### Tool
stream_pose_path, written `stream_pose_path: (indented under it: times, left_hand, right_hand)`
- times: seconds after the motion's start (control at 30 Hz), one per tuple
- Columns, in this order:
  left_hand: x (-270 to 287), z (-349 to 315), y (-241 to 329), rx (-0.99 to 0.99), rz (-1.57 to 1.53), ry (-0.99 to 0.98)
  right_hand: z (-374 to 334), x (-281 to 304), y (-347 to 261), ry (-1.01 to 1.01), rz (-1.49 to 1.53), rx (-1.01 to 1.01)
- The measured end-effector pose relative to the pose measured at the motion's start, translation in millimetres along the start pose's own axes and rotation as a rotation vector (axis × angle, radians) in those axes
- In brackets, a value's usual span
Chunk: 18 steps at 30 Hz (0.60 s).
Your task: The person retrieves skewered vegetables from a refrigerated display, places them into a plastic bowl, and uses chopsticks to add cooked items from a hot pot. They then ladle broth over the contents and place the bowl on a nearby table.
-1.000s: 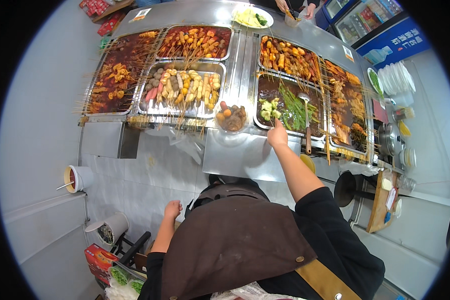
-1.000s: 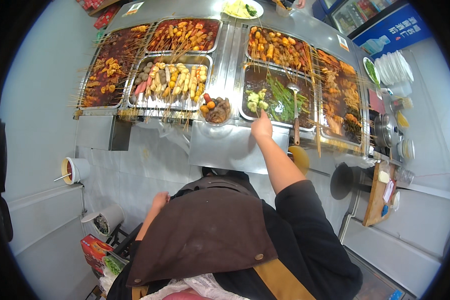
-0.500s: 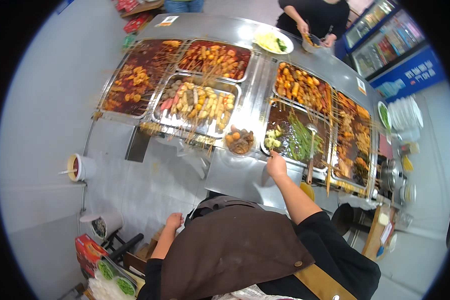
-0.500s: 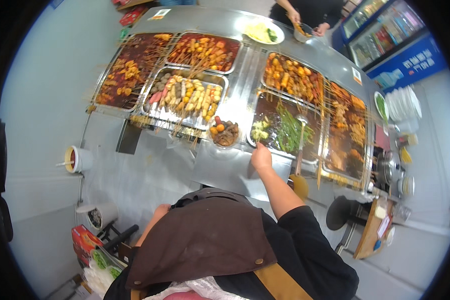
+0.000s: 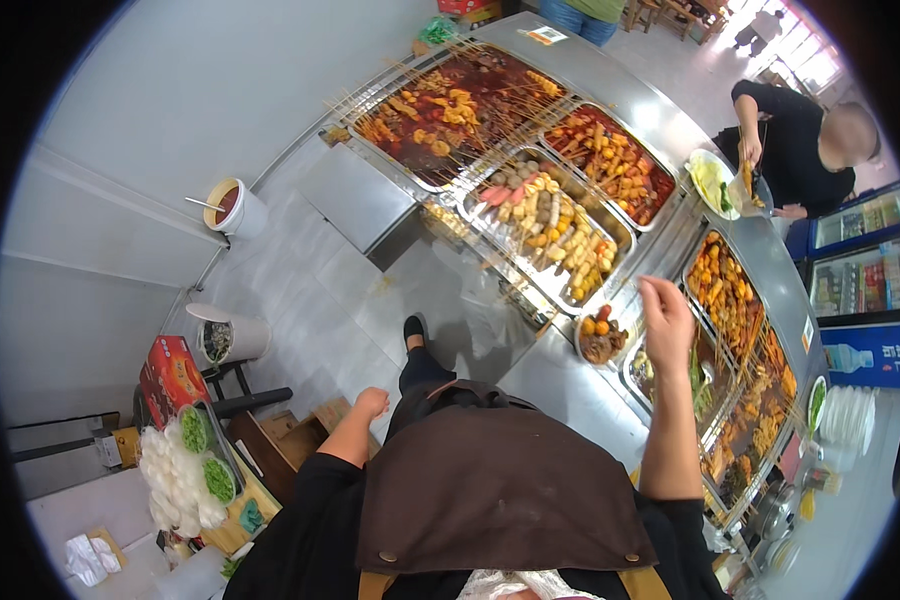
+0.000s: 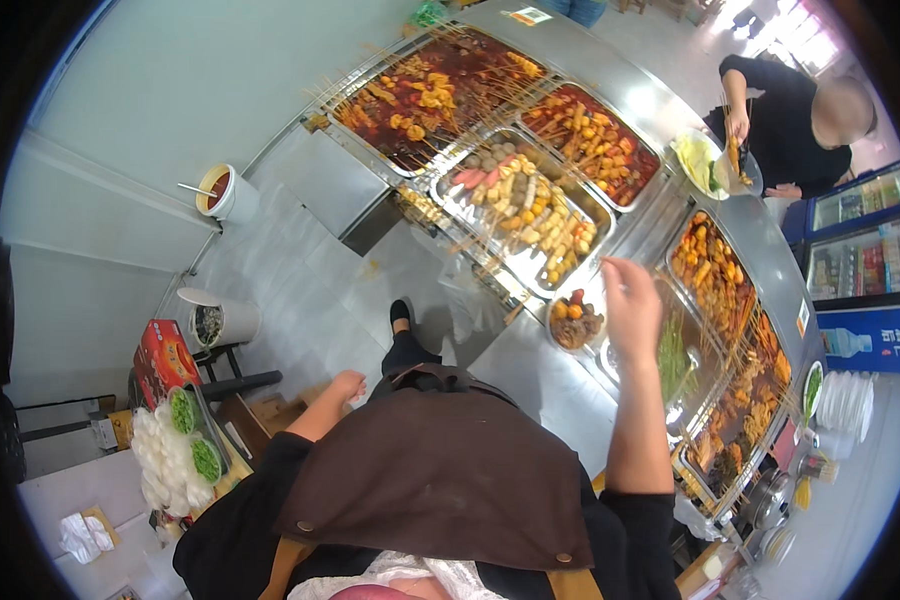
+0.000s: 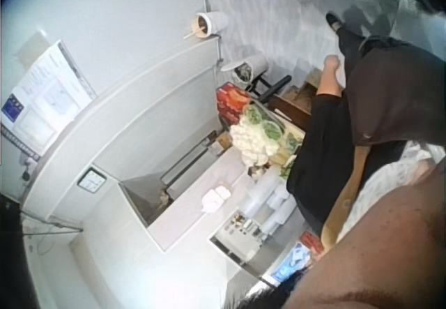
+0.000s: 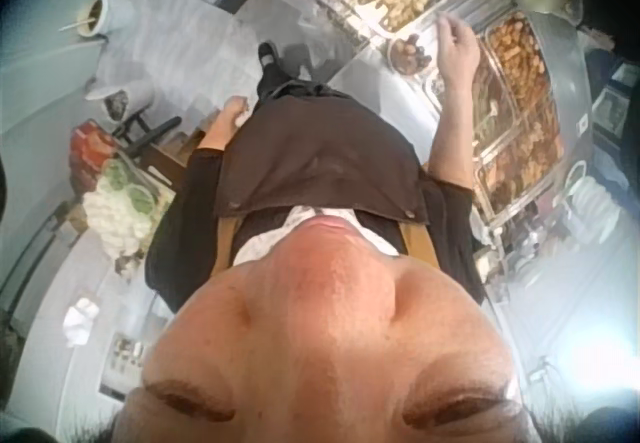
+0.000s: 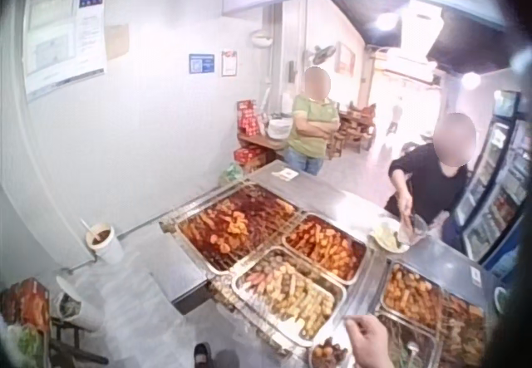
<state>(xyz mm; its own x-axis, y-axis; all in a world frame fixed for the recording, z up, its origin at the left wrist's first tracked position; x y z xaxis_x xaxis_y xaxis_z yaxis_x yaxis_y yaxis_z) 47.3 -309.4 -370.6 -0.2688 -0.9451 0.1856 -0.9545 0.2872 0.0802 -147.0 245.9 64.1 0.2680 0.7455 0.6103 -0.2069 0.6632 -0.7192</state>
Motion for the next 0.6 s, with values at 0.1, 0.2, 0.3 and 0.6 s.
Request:
stream_pose_path:
  times: [0.1, 0.2, 0.3, 0.6]
  left_hand:
    - [44, 21, 15, 0.023, -0.109, 0.011]
    - [88, 37, 59, -0.129, -0.138, -0.129]
    - [149, 50, 84, -0.178, -0.166, 0.046]
    - [288, 105, 36, 0.021, -0.371, -0.037]
  right_hand:
    - [71, -133, -47, -0.227, 0.075, 0.199]
    - [139, -274, -32, -0.429, -0.023, 0.076]
    - [201, -375, 2, -0.508, -0.274, -0.02]
    - [249, -461, 53, -0.547, -0.562, -0.067]
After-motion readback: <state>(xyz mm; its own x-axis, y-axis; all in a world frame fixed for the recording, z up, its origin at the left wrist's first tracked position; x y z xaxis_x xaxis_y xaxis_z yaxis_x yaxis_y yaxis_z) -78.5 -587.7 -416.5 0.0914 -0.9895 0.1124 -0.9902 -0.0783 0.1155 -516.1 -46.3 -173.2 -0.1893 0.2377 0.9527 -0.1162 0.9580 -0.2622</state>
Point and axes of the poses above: each hand's wrist, its own z-axis towards the middle knuckle, its own x-axis out of the back of the hand, y = z × x, the point moved 8 cm from there along z, towards the middle knuckle, and after that the axes turned 14 degrees about x, right-handed, at the moved point
